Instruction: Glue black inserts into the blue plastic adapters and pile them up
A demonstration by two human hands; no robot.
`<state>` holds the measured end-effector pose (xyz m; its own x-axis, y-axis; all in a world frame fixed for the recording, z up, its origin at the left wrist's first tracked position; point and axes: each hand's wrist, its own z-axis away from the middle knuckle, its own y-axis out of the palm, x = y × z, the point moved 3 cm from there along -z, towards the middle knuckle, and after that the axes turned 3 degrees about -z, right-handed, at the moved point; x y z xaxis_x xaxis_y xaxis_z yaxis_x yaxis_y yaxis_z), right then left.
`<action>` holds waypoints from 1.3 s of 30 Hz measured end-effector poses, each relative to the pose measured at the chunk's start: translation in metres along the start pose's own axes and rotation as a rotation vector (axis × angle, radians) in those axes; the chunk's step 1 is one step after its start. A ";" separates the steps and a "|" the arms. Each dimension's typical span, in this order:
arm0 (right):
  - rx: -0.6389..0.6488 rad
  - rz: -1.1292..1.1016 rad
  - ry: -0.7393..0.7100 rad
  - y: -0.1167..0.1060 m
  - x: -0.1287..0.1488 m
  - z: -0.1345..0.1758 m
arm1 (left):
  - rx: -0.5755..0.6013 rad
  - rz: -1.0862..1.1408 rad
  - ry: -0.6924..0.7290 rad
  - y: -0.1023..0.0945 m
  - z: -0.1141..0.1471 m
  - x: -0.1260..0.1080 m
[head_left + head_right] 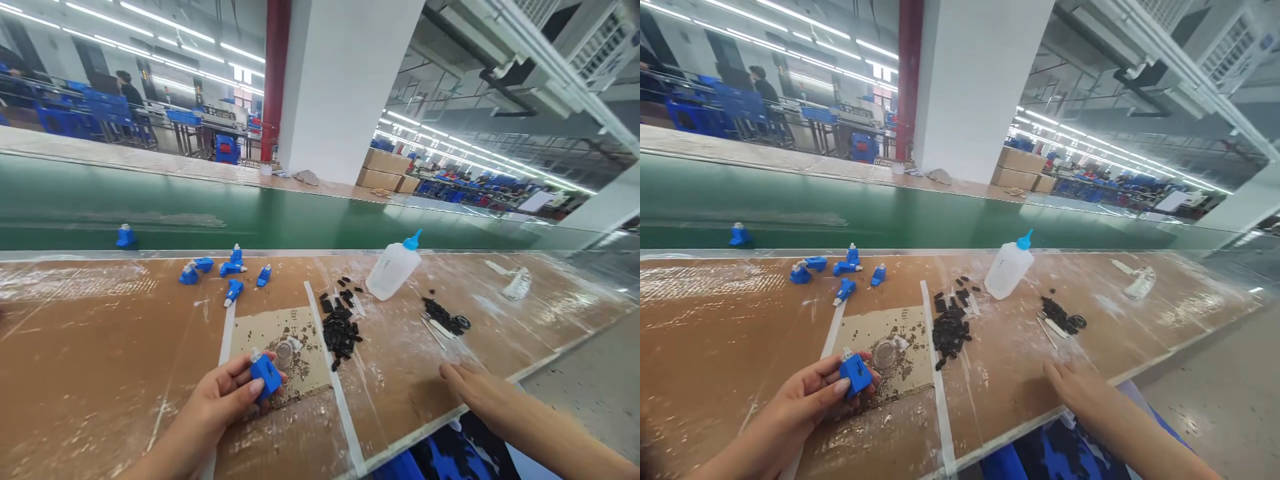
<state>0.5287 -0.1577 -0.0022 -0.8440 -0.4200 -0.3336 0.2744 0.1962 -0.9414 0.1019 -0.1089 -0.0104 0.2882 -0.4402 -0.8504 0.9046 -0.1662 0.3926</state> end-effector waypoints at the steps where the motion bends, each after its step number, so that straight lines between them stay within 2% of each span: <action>1: 0.005 0.018 -0.029 0.001 0.001 0.001 | -0.004 -0.007 0.005 0.000 0.000 0.000; 5: 0.010 0.076 -0.126 -0.002 0.007 0.002 | -0.016 -0.015 0.015 0.000 0.000 -0.001; 10: -0.028 0.164 -0.178 -0.004 0.019 0.003 | -0.023 -0.029 0.021 0.002 0.002 -0.003; 18: -0.047 0.226 -0.154 -0.004 0.038 0.018 | -0.008 -0.033 0.017 0.000 -0.001 -0.003; 21: -0.052 0.217 -0.113 -0.009 0.024 0.027 | -0.004 -0.022 0.017 0.000 -0.002 -0.002; 24: -0.048 0.225 -0.017 -0.012 -0.008 0.030 | -0.013 -0.028 0.020 0.000 -0.002 -0.002; 28: -0.006 0.225 0.023 -0.003 -0.036 0.026 | -0.038 -0.038 0.032 0.001 -0.002 -0.002; 35: -0.044 0.249 -0.061 0.032 -0.030 0.023 | -0.051 -0.021 0.032 -0.001 -0.004 0.001; 39: -0.082 0.242 -0.090 0.038 -0.027 0.027 | -0.060 -0.005 0.018 -0.002 -0.004 0.001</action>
<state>0.5743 -0.1633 -0.0302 -0.7129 -0.4284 -0.5551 0.4220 0.3702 -0.8276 0.1015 -0.1057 -0.0137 0.2888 -0.4237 -0.8585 0.9229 -0.1153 0.3674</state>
